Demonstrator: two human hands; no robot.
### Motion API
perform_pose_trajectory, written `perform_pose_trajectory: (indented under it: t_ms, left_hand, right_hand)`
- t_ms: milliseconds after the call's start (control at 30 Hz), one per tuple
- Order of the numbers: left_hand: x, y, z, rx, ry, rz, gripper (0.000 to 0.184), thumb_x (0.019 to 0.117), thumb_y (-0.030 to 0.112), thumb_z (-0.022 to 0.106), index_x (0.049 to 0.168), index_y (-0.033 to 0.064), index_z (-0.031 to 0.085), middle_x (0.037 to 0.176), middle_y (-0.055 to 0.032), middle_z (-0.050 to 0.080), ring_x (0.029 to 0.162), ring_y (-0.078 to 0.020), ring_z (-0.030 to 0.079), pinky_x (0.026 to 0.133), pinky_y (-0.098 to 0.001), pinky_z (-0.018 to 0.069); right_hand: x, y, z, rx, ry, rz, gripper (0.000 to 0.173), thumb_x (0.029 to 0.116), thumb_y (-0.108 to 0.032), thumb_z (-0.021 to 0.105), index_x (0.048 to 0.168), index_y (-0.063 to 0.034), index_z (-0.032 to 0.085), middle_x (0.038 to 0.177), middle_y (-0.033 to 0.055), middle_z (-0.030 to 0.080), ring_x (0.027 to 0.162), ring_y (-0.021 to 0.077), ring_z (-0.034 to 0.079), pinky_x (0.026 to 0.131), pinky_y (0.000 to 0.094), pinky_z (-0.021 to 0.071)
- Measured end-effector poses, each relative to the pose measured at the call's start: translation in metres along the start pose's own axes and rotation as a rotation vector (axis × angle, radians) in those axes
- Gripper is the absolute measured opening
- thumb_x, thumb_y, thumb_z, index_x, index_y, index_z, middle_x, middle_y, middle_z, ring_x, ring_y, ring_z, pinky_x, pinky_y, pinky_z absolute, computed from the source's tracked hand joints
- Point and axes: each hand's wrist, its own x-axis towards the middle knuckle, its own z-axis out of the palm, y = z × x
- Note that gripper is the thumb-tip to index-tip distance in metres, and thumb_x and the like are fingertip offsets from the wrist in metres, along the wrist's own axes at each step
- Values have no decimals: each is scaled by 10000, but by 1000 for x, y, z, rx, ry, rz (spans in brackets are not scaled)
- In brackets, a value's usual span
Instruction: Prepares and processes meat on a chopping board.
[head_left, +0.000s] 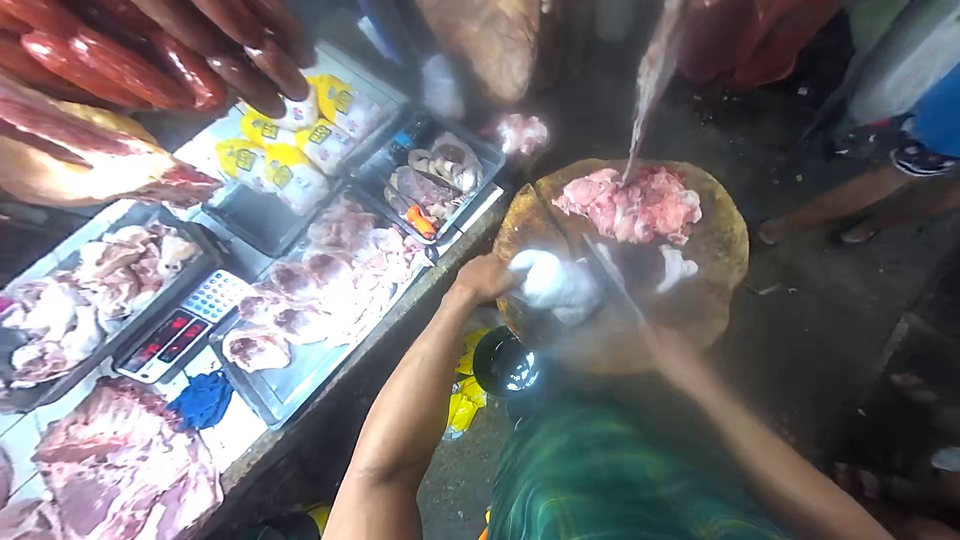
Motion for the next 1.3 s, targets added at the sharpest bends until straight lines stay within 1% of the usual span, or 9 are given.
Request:
perform_pose_trajectory:
  t_ms: [167,367,467,633,900,967,1067,1167,1300]
  left_hand:
    - [-49,-29,56,-942,-332,-200,335,1057,348,441,900,100,603,626,0,539,444,-63,430,415,-210,360]
    - [-121,5,112,-1987,-780,-193,431,1046,375,263,750,195,519,554,49,436,412,-65,412,399,-208,370]
    - [-130,20,114,-2199,-713,-210,489,1058,408,244,711,177,499,549,28,439,417,-88,428,402,-224,379]
    - [-125,20,110,-2248,-715,-226,488,1053,410,260,704,164,495,532,28,422,400,-91,421,389,-227,376]
    - [-119,16,110,-2160,-786,-199,448,1051,354,263,710,170,489,548,32,434,419,-81,423,404,-216,370]
    - [-118,12,113,-2172,-789,-205,474,1056,376,248,705,166,488,549,28,435,419,-84,417,405,-215,360]
    - [-120,1,116,-2202,-791,-211,483,1061,406,263,717,158,495,555,17,441,422,-96,430,405,-226,378]
    - [-121,-19,118,-2163,-774,-186,448,1054,374,268,744,162,512,562,25,436,429,-95,428,410,-231,379]
    - [-117,-20,116,-1927,-598,-184,406,1049,302,271,723,182,480,549,37,436,413,-79,412,396,-218,356]
  right_hand:
    - [-29,3,-10,177,126,102,733,1070,-637,222,1228,-42,619,878,168,656,704,313,670,682,533,573]
    - [-66,-19,23,453,-39,-55,645,1072,-619,301,1111,-67,633,678,53,577,520,198,578,509,415,543]
    - [-58,-20,43,200,33,-45,709,1043,-681,295,1094,-82,671,789,106,648,703,270,663,665,503,565]
    - [-69,-45,42,33,169,48,710,1057,-651,279,1226,-60,635,993,169,702,977,341,699,867,568,548]
    - [-88,-141,7,475,919,-822,562,1094,-514,362,1110,-3,597,641,9,580,507,80,569,457,321,528]
    - [-62,-126,47,417,848,-633,600,1091,-527,343,1126,15,597,662,52,604,542,152,612,503,383,560]
    - [-28,-77,89,141,242,-37,674,1083,-577,274,1232,-32,640,998,191,718,959,344,714,886,580,554]
    - [-18,-66,68,134,45,118,719,1090,-584,214,1182,-23,655,949,184,682,784,313,698,735,523,584]
    - [-36,-57,48,238,203,83,707,1089,-589,218,1143,-36,656,867,152,662,717,288,674,692,510,577]
